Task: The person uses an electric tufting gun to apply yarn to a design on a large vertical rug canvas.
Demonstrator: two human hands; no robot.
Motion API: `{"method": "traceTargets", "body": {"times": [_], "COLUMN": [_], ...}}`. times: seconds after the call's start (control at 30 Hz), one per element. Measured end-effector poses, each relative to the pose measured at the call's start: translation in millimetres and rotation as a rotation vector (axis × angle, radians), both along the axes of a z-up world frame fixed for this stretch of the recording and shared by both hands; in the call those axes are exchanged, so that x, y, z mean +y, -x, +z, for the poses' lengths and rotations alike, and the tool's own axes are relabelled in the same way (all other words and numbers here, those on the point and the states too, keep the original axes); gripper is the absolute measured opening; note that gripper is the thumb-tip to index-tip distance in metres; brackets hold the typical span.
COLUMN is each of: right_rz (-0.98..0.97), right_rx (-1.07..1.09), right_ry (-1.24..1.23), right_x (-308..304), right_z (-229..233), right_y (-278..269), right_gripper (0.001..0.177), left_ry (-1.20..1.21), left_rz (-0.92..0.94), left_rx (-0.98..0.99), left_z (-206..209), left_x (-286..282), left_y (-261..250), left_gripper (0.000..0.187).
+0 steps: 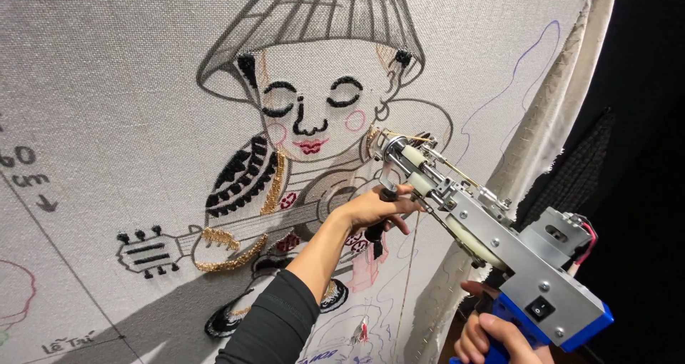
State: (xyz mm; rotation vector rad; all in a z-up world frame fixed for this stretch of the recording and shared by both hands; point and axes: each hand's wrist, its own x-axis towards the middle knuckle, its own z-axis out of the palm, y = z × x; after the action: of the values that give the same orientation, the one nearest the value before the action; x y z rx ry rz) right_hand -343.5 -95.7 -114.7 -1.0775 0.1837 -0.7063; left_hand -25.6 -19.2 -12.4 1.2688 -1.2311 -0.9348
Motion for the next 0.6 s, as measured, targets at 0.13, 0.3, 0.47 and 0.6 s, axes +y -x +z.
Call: {"method": "traceTargets", "body": {"times": [0.13, 0.3, 0.47, 0.6], "right_rz": [-0.079, -0.049, -0.060, -0.174], "right_rx": [0.054, 0.029, 0.023, 0.175], "right_ry": [0.047, -0.032, -0.040, -0.103], "right_x": [-14.4, -18.4, -5.0, 30.2], "right_z": [-20.4, -34.1, -23.7, 21.9], "right_y": [14.5, 20.5, 18.3, 5.4], "right_gripper": [0.063, 0.063, 0.064, 0.065], "left_ry": [0.027, 0.045, 0.037, -0.021], "left_rz": [-0.060, -0.016, 0.033, 0.115], "left_rx": [-0.031, -0.002, -0.071, -0.141], "left_z": [-14.7, -20.7, -12.5, -15.6], "left_x": [-9.4, -13.1, -1.1, 4.1], "left_y": [6.6, 8.2, 15.0, 14.2], "left_gripper": [0.053, 0.035, 0.033, 0.035]}}
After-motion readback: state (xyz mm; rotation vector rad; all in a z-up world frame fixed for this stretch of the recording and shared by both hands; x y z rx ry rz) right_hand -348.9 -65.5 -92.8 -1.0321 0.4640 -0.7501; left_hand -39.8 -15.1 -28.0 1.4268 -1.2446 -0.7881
